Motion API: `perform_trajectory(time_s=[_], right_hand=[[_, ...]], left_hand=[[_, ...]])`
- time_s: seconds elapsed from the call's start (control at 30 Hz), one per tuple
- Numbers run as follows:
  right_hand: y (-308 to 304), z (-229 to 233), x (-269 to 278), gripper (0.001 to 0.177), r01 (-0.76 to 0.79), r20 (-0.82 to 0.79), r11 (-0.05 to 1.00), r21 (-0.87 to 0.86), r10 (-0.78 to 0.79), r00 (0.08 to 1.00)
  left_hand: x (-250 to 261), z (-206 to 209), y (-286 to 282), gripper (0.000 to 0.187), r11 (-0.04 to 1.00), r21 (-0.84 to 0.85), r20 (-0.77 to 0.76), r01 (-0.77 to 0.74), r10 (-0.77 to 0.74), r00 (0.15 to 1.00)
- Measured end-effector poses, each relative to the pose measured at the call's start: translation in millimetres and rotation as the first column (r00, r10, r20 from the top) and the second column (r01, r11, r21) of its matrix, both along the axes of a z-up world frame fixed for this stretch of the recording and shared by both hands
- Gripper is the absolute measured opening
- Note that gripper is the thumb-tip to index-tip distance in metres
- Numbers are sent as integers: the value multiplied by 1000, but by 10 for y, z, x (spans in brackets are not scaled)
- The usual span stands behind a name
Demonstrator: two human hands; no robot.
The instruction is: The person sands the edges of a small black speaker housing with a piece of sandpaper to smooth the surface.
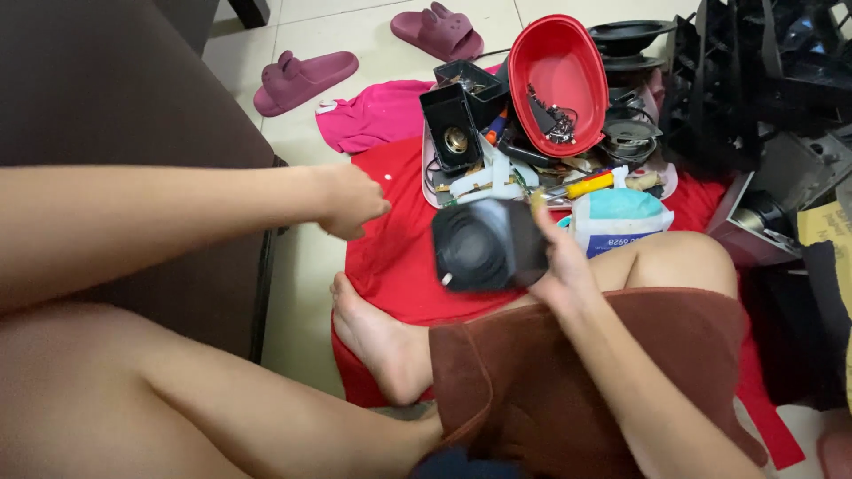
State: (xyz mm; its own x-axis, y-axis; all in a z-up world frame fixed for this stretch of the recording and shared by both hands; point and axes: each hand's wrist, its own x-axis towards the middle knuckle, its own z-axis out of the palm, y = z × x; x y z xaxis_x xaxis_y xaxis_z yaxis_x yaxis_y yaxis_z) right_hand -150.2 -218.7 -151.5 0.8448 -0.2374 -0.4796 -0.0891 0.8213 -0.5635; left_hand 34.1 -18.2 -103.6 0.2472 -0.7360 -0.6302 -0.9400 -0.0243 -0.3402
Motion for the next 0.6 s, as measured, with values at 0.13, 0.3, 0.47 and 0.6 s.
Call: perform_trajectory(time_s=[0.13, 0.3, 0.47, 0.6], right_hand=[[-355, -234, 11, 44, 80, 11, 996, 38, -80, 997], [-803, -789, 87, 41, 143, 57, 985, 93, -149, 987], [-825, -1004, 128, 36, 91, 63, 990, 106, -98, 993], [-534, -635, -46, 32, -36, 80, 993, 117, 27, 996]], left_hand=[[86, -215, -386, 32, 999, 50, 84, 5, -9, 996], [164, -799, -1217, 40, 673, -424, -206, -606, 580, 788], [-672, -1327, -1048, 39, -256, -207, -934, -944, 338, 113], [-1340, -1265, -812, 57, -616, 403, -913, -677, -216, -347]])
